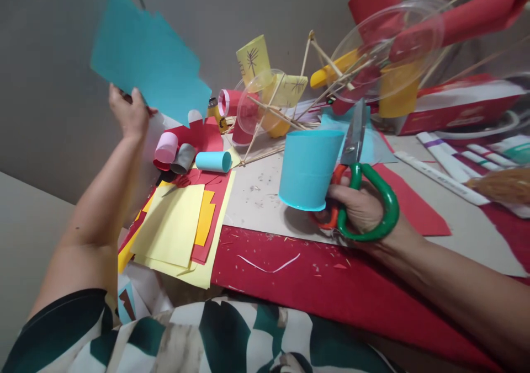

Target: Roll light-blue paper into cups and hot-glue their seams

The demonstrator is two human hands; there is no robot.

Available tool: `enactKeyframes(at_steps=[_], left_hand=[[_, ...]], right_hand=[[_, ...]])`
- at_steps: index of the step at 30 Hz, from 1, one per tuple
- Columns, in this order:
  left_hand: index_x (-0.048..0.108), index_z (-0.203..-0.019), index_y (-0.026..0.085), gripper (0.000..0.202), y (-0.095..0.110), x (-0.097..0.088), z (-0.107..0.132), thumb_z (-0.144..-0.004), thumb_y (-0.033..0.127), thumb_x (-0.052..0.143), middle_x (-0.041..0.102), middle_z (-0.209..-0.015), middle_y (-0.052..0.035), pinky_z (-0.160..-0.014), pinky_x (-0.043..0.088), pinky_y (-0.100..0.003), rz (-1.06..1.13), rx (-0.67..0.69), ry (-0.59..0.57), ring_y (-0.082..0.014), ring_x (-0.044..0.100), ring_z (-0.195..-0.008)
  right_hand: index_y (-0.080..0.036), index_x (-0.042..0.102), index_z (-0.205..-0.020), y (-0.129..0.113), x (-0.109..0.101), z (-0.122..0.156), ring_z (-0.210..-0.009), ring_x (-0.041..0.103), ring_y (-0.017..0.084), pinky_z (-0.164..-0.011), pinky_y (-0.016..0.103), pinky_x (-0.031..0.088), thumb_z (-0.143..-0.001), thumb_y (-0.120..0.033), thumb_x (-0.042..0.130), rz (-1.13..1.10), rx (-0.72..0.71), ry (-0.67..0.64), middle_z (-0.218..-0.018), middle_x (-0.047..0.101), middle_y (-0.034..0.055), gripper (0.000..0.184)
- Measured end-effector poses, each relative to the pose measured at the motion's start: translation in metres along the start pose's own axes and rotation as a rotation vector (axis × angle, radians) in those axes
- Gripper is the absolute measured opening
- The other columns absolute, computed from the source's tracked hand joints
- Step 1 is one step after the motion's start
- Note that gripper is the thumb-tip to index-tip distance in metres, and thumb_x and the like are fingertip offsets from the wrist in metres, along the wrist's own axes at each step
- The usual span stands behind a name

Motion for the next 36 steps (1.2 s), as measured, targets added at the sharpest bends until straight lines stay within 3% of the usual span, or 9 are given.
enactKeyframes(at_steps=[5, 9, 19, 21, 25, 27, 29, 32, 36], left_hand=[[0.042, -0.088, 0.021, 0.018, -0.067, 0.026, 0.057, -0.101, 0.010, 0.046, 0.053, -0.068, 0.0065, -0.055, 0.052, -0.015, 0.194, -0.368, -0.029, -0.0077, 0.068, -0.056], [0.044, -0.080, 0.020, 0.021, -0.093, 0.030, 0.084, -0.094, 0.006, 0.052, 0.057, -0.066, 0.0021, -0.056, 0.056, -0.018, 0.238, -0.541, -0.052, -0.0131, 0.073, -0.061], [0.050, -0.080, 0.019, 0.019, -0.065, -0.026, 0.107, -0.092, 0.004, 0.051, 0.047, -0.071, 0.0012, -0.072, 0.063, -0.021, 0.397, -0.683, 0.059, -0.0193, 0.079, -0.089], [0.051, -0.083, 0.017, 0.016, -0.057, -0.041, 0.118, -0.092, 0.004, 0.049, 0.057, -0.079, -0.0031, -0.073, 0.063, -0.022, 0.446, -0.646, 0.074, -0.0198, 0.078, -0.089], [0.053, -0.105, 0.022, 0.025, -0.041, -0.065, 0.141, -0.089, 0.004, 0.054, 0.061, -0.093, 0.0009, -0.076, 0.063, -0.025, 0.508, -0.531, 0.104, -0.0167, 0.076, -0.089], [0.056, -0.111, 0.023, 0.032, -0.027, -0.064, 0.157, -0.087, 0.003, 0.058, 0.065, -0.098, -0.0001, -0.078, 0.064, -0.025, 0.577, -0.451, 0.042, -0.0171, 0.075, -0.092], [0.062, -0.111, 0.018, 0.025, -0.015, -0.040, 0.186, -0.088, 0.008, 0.061, 0.072, -0.105, -0.0075, -0.082, 0.064, -0.029, 0.604, -0.523, -0.211, -0.0210, 0.076, -0.095], [0.070, -0.109, 0.012, 0.021, -0.006, 0.005, 0.257, -0.097, 0.023, 0.058, 0.075, -0.113, -0.0182, -0.083, 0.065, -0.033, 0.577, -0.882, -0.654, -0.0250, 0.077, -0.098], [0.069, -0.112, 0.010, 0.034, 0.016, 0.045, 0.337, -0.104, 0.036, 0.047, 0.076, -0.105, -0.0216, -0.083, 0.064, -0.038, 0.699, -1.290, -1.035, -0.0276, 0.078, -0.091]], right_hand=[[-0.020, 0.060, -0.049, 0.000, 0.001, -0.002, -0.032, 0.052, 0.014, -0.032, 0.023, 0.041, -0.056, -0.027, 0.077, 0.018, 0.008, -0.038, -0.038, 0.056, 0.0016, 0.020], [-0.021, 0.059, -0.052, -0.001, 0.001, -0.001, -0.032, 0.052, 0.014, -0.032, 0.022, 0.042, -0.056, -0.028, 0.079, 0.009, -0.002, -0.033, -0.038, 0.055, -0.0008, 0.021], [-0.021, 0.062, -0.061, -0.004, -0.002, 0.002, -0.036, 0.054, 0.013, -0.035, 0.023, 0.045, -0.059, -0.031, 0.078, -0.004, -0.037, 0.023, -0.044, 0.058, -0.0029, 0.019], [-0.020, 0.063, -0.062, -0.005, -0.001, 0.003, -0.036, 0.054, 0.013, -0.035, 0.025, 0.044, -0.058, -0.032, 0.078, 0.008, -0.041, 0.031, -0.044, 0.058, -0.0024, 0.019], [-0.021, 0.064, -0.067, -0.010, -0.003, 0.005, -0.037, 0.056, 0.014, -0.035, 0.026, 0.046, -0.054, -0.031, 0.080, 0.027, -0.057, 0.069, -0.046, 0.060, -0.0037, 0.023], [-0.021, 0.064, -0.069, -0.013, -0.003, 0.006, -0.037, 0.056, 0.014, -0.035, 0.026, 0.046, -0.052, -0.031, 0.082, 0.039, -0.072, 0.087, -0.047, 0.060, -0.0045, 0.026], [-0.022, 0.063, -0.068, -0.015, -0.003, 0.008, -0.035, 0.054, 0.014, -0.033, 0.026, 0.043, -0.052, -0.033, 0.081, 0.060, -0.092, 0.094, -0.045, 0.059, -0.0047, 0.027], [-0.022, 0.062, -0.069, -0.018, 0.000, 0.011, -0.035, 0.054, 0.014, -0.034, 0.026, 0.042, -0.058, -0.035, 0.078, 0.107, -0.116, 0.078, -0.044, 0.058, -0.0038, 0.023], [-0.023, 0.064, -0.070, -0.019, 0.002, 0.016, -0.038, 0.055, 0.015, -0.038, 0.028, 0.044, -0.064, -0.033, 0.072, 0.197, -0.147, 0.061, -0.044, 0.058, -0.0033, 0.014]])
Point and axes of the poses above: each hand's wrist, its own z-axis away from the middle knuckle, its own x-axis out of the palm, y = z × x, the point moved 8 cm from there along -z, towards the middle knuckle
